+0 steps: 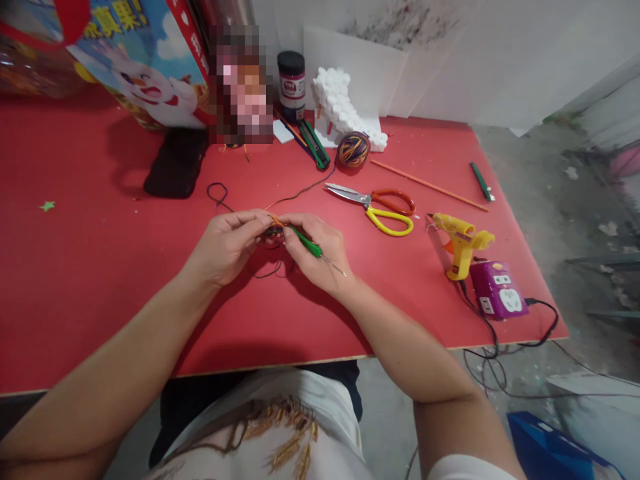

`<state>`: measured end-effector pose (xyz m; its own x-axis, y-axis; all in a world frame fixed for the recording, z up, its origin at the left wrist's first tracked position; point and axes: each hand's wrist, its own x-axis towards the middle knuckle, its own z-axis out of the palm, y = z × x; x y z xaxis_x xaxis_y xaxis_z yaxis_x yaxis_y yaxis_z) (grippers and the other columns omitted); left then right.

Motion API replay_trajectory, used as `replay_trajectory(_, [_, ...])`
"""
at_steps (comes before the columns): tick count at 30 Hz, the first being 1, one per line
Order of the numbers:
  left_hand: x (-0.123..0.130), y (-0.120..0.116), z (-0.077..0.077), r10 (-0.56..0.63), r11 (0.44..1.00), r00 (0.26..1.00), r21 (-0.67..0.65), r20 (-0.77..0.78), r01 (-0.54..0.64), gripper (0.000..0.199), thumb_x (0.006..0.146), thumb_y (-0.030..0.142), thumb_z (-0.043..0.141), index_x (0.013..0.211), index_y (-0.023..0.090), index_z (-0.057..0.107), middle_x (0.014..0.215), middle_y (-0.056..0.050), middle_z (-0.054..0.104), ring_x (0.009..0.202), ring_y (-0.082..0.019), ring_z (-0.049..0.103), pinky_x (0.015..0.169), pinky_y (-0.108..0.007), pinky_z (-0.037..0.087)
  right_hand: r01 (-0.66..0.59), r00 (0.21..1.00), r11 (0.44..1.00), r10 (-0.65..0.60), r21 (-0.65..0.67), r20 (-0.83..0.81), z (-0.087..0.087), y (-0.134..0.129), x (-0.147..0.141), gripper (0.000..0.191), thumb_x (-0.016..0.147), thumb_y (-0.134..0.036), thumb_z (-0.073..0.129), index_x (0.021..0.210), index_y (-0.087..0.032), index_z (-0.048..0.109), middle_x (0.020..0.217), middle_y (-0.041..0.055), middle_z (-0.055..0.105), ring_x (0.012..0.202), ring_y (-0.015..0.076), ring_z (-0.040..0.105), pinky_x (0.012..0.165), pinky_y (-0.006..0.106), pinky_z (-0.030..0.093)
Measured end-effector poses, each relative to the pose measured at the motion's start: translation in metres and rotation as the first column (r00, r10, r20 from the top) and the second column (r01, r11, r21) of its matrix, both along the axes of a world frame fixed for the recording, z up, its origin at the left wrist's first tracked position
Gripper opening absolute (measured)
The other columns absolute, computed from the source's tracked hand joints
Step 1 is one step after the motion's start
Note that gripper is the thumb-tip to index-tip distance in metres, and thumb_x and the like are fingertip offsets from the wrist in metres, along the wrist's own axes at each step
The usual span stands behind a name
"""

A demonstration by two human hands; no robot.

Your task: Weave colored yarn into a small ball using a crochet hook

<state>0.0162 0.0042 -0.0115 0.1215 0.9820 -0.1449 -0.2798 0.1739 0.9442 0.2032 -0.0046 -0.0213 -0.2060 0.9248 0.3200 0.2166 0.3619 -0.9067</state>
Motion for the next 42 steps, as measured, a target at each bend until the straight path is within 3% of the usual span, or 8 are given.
replay_trajectory(4, [0.0, 0.0, -0.001, 0.016, 1.0, 1.0, 0.021, 0.013, -0.016, 0.018, 0.09, 0.034, 0.082, 0.08, 0.019, 0.086, 0.083, -0.003, 0.075, 0.072, -0.011, 0.064, 0.07, -0.023, 0.052, 0.018, 1.0, 0.999, -0.018, -0.026, -0.001, 0.001, 0.001, -0.001, 0.021, 0.105, -0.037, 0.067, 0.116, -0.024, 0.079, 0.112, 0.0061, 0.084, 0.103, 0.0202, 0.078, 0.099, 0.041, 0.06])
replay_trajectory(12, [-0.001, 0.003, 0.004, 0.001, 0.993, 0.987, -0.115, 0.16, 0.018, 0.03, 0.08, 0.046, 0.093, 0.085, 0.017, 0.087, 0.084, -0.007, 0.079, 0.072, -0.015, 0.07, 0.07, -0.027, 0.059, 0.065, 0.988, 0.985, -0.086, -0.16, -0.127, 0.009, 0.002, -0.004, 0.014, 0.099, -0.032, 0.071, 0.106, -0.023, 0.079, 0.078, -0.0025, 0.075, 0.062, 0.0107, 0.065, 0.067, 0.028, 0.057])
replay_trajectory(16, [-0.003, 0.001, 0.008, -0.035, 0.99, 0.988, -0.129, 0.151, 0.055, 0.035, 0.075, 0.045, 0.097, 0.091, 0.015, 0.087, 0.085, -0.007, 0.079, 0.07, -0.013, 0.07, 0.069, -0.024, 0.058, 0.072, 0.974, 0.976, -0.113, -0.208, -0.194, 0.009, 0.003, -0.004, 0.014, 0.097, -0.032, 0.074, 0.105, -0.022, 0.078, 0.078, -0.003, 0.073, 0.061, 0.0096, 0.063, 0.066, 0.027, 0.057])
replay_trajectory(19, [-0.001, 0.0, 0.011, -0.029, 0.99, 0.989, -0.132, 0.143, 0.048, 0.03, 0.07, 0.032, 0.101, 0.09, 0.015, 0.085, 0.09, -0.007, 0.081, 0.074, -0.012, 0.072, 0.07, -0.022, 0.058, 0.052, 0.963, 0.964, -0.117, -0.261, -0.242, 0.01, 0.004, -0.004, 0.014, 0.095, -0.033, 0.077, 0.103, -0.022, 0.078, 0.076, -0.0032, 0.072, 0.061, 0.0098, 0.063, 0.062, 0.027, 0.055])
replay_trajectory(26, [0.0, 0.002, 0.011, -0.038, 0.978, 0.969, -0.19, 0.246, 0.087, 0.033, 0.066, 0.027, 0.103, 0.084, 0.01, 0.082, 0.075, -0.006, 0.077, 0.054, -0.006, 0.062, 0.052, -0.015, 0.051, -0.049, 0.927, 0.94, -0.083, -0.337, -0.366, 0.01, 0.008, -0.004, 0.015, 0.091, -0.034, 0.08, 0.096, -0.02, 0.076, 0.073, -0.0033, 0.072, 0.053, 0.0089, 0.058, 0.051, 0.025, 0.047])
replay_trajectory(32, [-0.005, 0.006, 0.009, -0.035, 0.972, 0.951, -0.21, 0.307, 0.103, 0.037, 0.065, 0.028, 0.105, 0.087, 0.01, 0.081, 0.067, -0.004, 0.072, 0.054, -0.006, 0.061, 0.048, -0.012, 0.047, -0.077, 0.957, 0.953, -0.012, -0.293, -0.288, 0.011, 0.005, -0.002, 0.021, 0.092, -0.033, 0.079, 0.111, -0.022, 0.079, 0.088, -0.0005, 0.076, 0.066, 0.0103, 0.062, 0.064, 0.027, 0.055])
replay_trajectory(36, [-0.004, 0.005, 0.01, -0.074, 0.969, 0.938, -0.198, 0.34, 0.148, 0.034, 0.068, 0.026, 0.103, 0.088, 0.012, 0.08, 0.063, -0.003, 0.071, 0.048, -0.004, 0.055, 0.046, -0.011, 0.043, -0.051, 0.97, 0.959, -0.019, -0.278, -0.242, 0.009, 0.005, -0.004, 0.016, 0.09, -0.032, 0.081, 0.101, -0.022, 0.078, 0.076, -0.003, 0.072, 0.061, 0.0094, 0.059, 0.062, 0.026, 0.052])
replay_trajectory(42, [-0.005, 0.004, 0.006, -0.127, 0.975, 0.966, -0.15, 0.226, 0.163, 0.038, 0.082, 0.048, 0.093, 0.078, 0.014, 0.076, 0.066, -0.005, 0.073, 0.042, -0.005, 0.053, 0.04, -0.017, 0.037, -0.172, 0.888, 0.864, -0.072, -0.473, -0.454, 0.008, 0.014, -0.003, 0.026, 0.08, -0.04, 0.088, 0.083, -0.02, 0.072, 0.062, -0.0055, 0.068, 0.042, 0.0062, 0.049, 0.041, 0.022, 0.038])
